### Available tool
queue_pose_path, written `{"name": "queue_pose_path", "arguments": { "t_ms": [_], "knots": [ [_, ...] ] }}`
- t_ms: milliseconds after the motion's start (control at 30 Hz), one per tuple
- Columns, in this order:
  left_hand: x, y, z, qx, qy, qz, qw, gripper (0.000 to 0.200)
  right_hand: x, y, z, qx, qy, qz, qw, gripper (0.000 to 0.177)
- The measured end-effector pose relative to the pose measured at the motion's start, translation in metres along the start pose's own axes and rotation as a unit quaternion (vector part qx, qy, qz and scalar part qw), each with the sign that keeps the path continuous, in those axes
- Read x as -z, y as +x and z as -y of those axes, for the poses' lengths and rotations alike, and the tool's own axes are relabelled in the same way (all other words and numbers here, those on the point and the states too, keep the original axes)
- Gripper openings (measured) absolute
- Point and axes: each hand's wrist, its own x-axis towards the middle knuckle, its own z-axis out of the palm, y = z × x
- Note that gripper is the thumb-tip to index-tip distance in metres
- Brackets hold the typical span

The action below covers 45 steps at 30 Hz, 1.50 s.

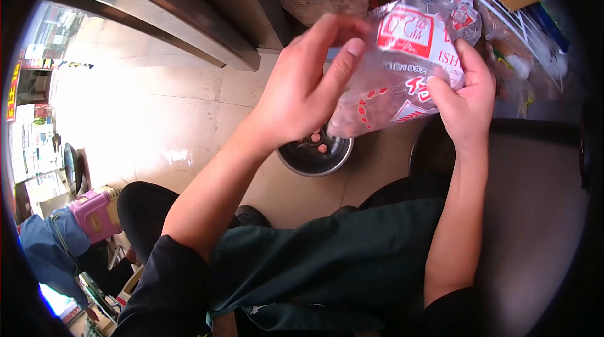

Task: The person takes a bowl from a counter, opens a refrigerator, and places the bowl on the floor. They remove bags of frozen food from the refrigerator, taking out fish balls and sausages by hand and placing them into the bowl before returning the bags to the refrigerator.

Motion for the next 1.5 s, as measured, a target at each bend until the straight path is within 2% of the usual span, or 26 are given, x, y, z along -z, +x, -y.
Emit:
{"name": "queue_pose_path", "arguments": {
  "t_ms": [33, 100, 167, 233, 300, 367, 400, 433, 500, 567, 633, 667, 733, 767, 833, 900, 967, 1000, 1033, 1100, 1167, 1233, 1300, 1367, 1433, 1500],
  "knots": [
    [0.008, 0.001, -0.001, -0.001, 0.003, -0.003, 1.000, 0.029, -0.001, 0.001, 0.001, 0.009, 0.014, -0.004, 1.000, 0.019],
    [0.033, 0.002, 0.000, 0.075, -0.071, 0.117, 0.988, 0.028, -0.011, 0.008, 0.002, 0.038, 0.024, 0.007, 0.999, 0.018],
    [0.053, 0.000, -0.008, 0.064, -0.121, 0.122, 0.983, 0.021, -0.031, 0.011, 0.006, 0.064, 0.037, 0.018, 0.997, 0.018],
    [0.074, 0.001, -0.021, -0.042, -0.009, 0.159, 0.986, 0.017, -0.060, 0.016, 0.014, 0.097, 0.082, 0.031, 0.991, 0.019],
    [0.089, 0.000, -0.032, -0.065, -0.024, 0.160, 0.985, 0.017, -0.090, 0.019, 0.026, 0.121, 0.102, 0.040, 0.987, 0.018],
    [0.116, -0.008, -0.036, 0.135, -0.018, 0.185, 0.973, 0.013, -0.116, 0.025, 0.030, 0.116, 0.116, 0.036, 0.986, 0.017],
    [0.133, -0.010, -0.034, 0.174, 0.065, 0.197, 0.963, 0.012, -0.130, 0.030, 0.023, 0.147, 0.111, 0.027, 0.983, 0.016],
    [0.140, -0.014, -0.033, 0.164, 0.120, 0.167, 0.965, 0.010, -0.143, 0.029, 0.019, 0.143, 0.098, 0.062, 0.983, 0.019],
    [0.151, -0.024, -0.048, 0.234, 0.241, 0.203, 0.919, 0.009, -0.170, 0.025, 0.019, 0.141, 0.080, 0.092, 0.982, 0.019],
    [0.153, -0.049, -0.031, 0.153, 0.360, 0.160, 0.906, 0.007, -0.188, 0.015, 0.016, 0.085, 0.069, 0.115, 0.987, 0.018],
    [0.156, -0.066, -0.011, 0.022, 0.457, 0.146, 0.877, 0.009, -0.190, 0.006, 0.020, 0.143, 0.027, 0.115, 0.983, 0.019],
    [0.157, -0.066, -0.007, 0.017, 0.451, 0.145, 0.880, 0.009, -0.190, 0.006, 0.022, 0.153, 0.026, 0.110, 0.982, 0.018],
    [0.158, -0.062, -0.011, 0.162, 0.295, 0.201, 0.920, 0.014, -0.192, 0.006, 0.028, 0.162, 0.017, 0.107, 0.981, 0.018],
    [0.158, -0.058, -0.011, 0.158, 0.292, 0.200, 0.922, 0.014, -0.192, 0.007, 0.032, 0.180, 0.019, 0.111, 0.977, 0.018],
    [0.158, -0.044, -0.009, 0.152, 0.133, 0.259, 0.944, 0.020, -0.196, 0.008, 0.037, 0.185, 0.041, 0.121, 0.975, 0.018],
    [0.153, -0.043, -0.002, 0.175, 0.098, 0.286, 0.937, 0.024, -0.199, 0.009, 0.036, 0.213, 0.052, 0.111, 0.969, 0.018],
    [0.143, -0.046, 0.016, 0.194, -0.026, 0.314, 0.929, 0.029, -0.190, 0.007, 0.033, 0.203, 0.042, 0.112, 0.972, 0.019],
    [0.138, -0.042, 0.022, 0.211, -0.017, 0.351, 0.912, 0.036, -0.183, 0.007, 0.031, 0.187, 0.034, 0.115, 0.975, 0.019],
    [0.129, -0.037, 0.026, 0.177, -0.023, 0.358, 0.916, 0.039, -0.174, 0.009, 0.031, 0.172, 0.027, 0.119, 0.978, 0.019],
    [0.101, -0.022, 0.017, 0.110, -0.001, 0.273, 0.956, 0.036, -0.150, 0.023, 0.032, 0.181, 0.037, 0.087, 0.979, 0.016],
    [0.076, 0.010, -0.002, 0.051, 0.013, 0.264, 0.963, 0.032, -0.109, 0.041, 0.041, 0.224, -0.014, 0.056, 0.973, 0.016],
    [0.049, 0.041, -0.027, -0.035, 0.092, 0.246, 0.964, 0.034, -0.077, 0.050, 0.055, 0.311, -0.018, 0.014, 0.950, 0.016],
    [0.026, 0.053, -0.049, -0.076, 0.118, 0.186, 0.973, 0.026, -0.047, 0.052, 0.062, 0.366, -0.103, -0.024, 0.925, 0.018],
    [0.002, 0.062, -0.035, -0.114, 0.127, 0.164, 0.972, 0.022, -0.027, 0.056, 0.058, 0.401, -0.160, -0.042, 0.901, 0.017],
    [-0.031, 0.070, 0.018, -0.105, 0.138, 0.113, 0.978, 0.021, -0.013, 0.055, 0.040, 0.344, -0.208, -0.056, 0.914, 0.016],
    [-0.056, 0.080, 0.068, -0.121, 0.309, 0.186, 0.925, 0.021, -0.001, 0.053, 0.001, 0.263, -0.264, -0.049, 0.927, 0.018]
  ]
}}
